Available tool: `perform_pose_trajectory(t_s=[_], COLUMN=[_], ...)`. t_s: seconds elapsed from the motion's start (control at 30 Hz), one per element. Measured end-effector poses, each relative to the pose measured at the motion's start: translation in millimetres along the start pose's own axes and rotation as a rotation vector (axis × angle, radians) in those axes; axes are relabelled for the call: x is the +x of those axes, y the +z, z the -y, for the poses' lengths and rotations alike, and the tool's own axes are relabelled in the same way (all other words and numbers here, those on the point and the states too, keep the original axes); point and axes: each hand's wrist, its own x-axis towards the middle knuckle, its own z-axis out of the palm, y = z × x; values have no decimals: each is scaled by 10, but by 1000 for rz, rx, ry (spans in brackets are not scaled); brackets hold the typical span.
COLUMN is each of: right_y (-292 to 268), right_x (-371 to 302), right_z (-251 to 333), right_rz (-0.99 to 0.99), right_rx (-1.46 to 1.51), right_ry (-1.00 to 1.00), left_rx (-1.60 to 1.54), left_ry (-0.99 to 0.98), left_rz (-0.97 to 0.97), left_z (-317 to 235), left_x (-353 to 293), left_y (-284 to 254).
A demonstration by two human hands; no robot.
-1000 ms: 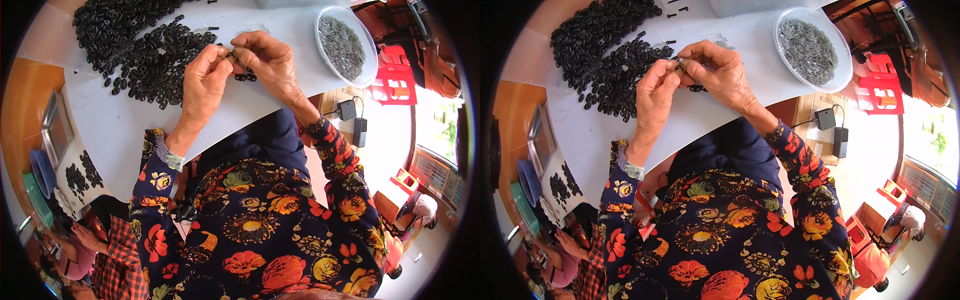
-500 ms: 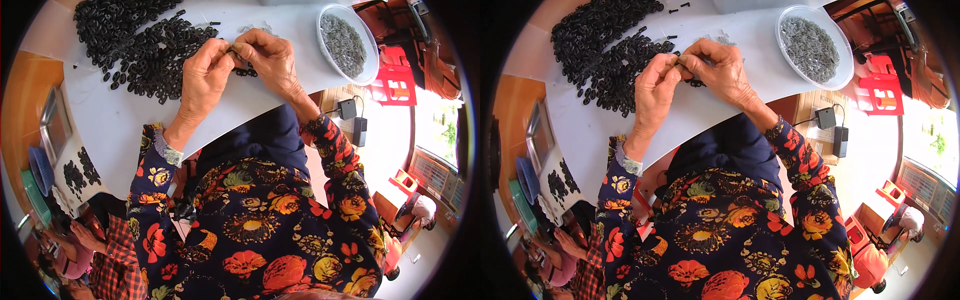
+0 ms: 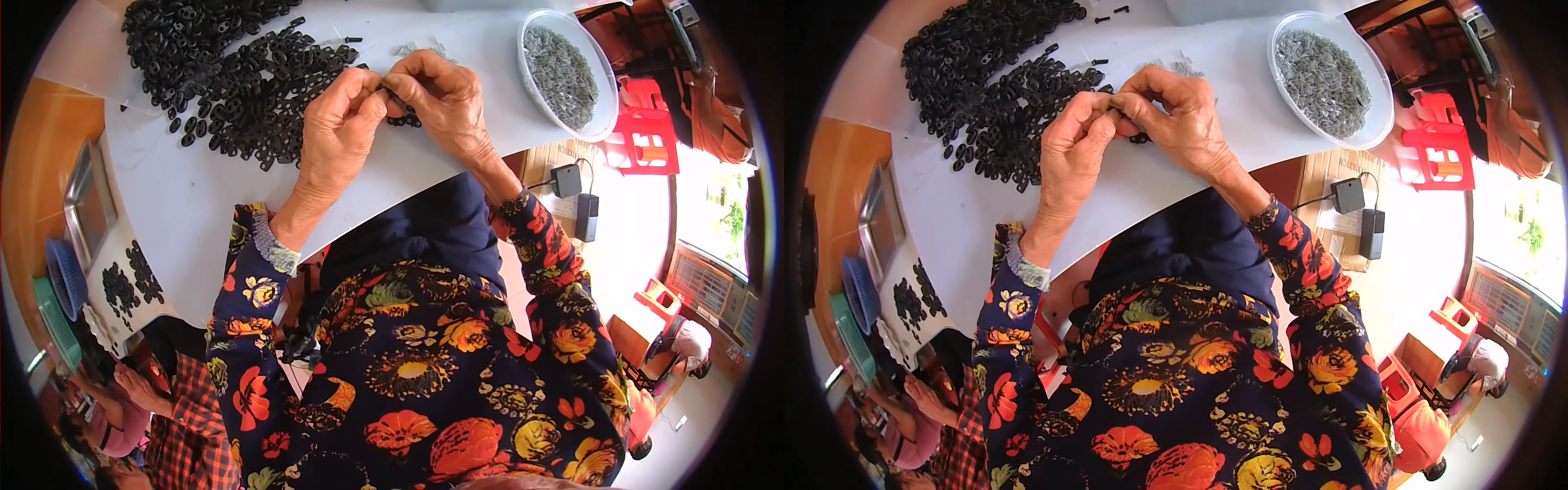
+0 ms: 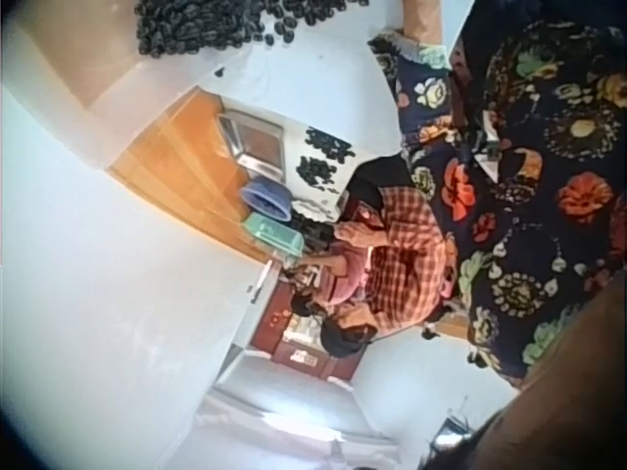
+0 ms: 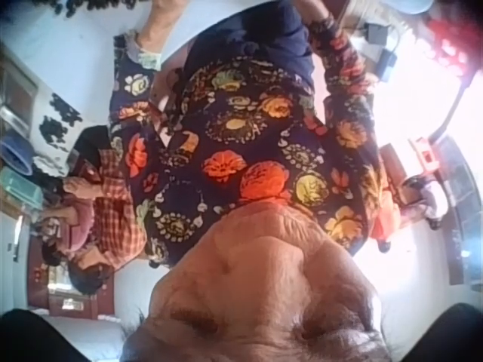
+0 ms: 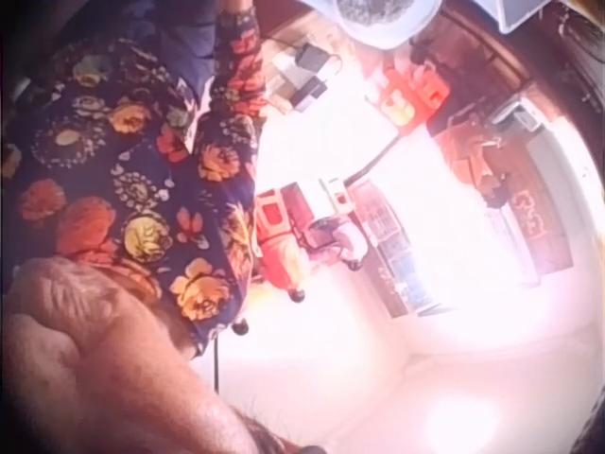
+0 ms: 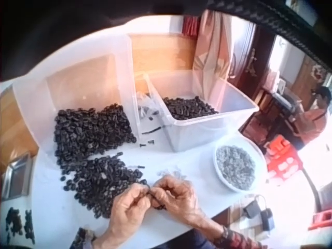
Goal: The person assembles plastic cord lock components by picking up individual pieces from the table and pressing them together by hand.
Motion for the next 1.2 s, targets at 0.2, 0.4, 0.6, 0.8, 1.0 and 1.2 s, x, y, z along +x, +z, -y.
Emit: perform_pose_trajectory(t_s=[0.2, 0.4, 0.6, 0.8, 1.0, 1.2], right_y=[-30, -4, -8, -17, 3, 3], right_x=[16, 7, 0, -9, -26, -15], right_z=[26, 90, 100, 37, 79, 88], right_rz=[13, 134, 209, 159, 100, 57], right_rx=[128, 412, 529, 385, 405, 344], right_ry=[13, 18, 76, -54, 85, 142], left_rx=[-257, -615, -678, -453, 538, 1109], left_ry=[-50, -200, -232, -219, 193, 487], left_rz=[62, 170, 240, 65, -119, 119], left_z=[-29, -22, -50, -140, -273, -224], left_x=[51, 90, 69, -20, 156, 539], left_y=[-28, -137, -109, -2, -437, -850])
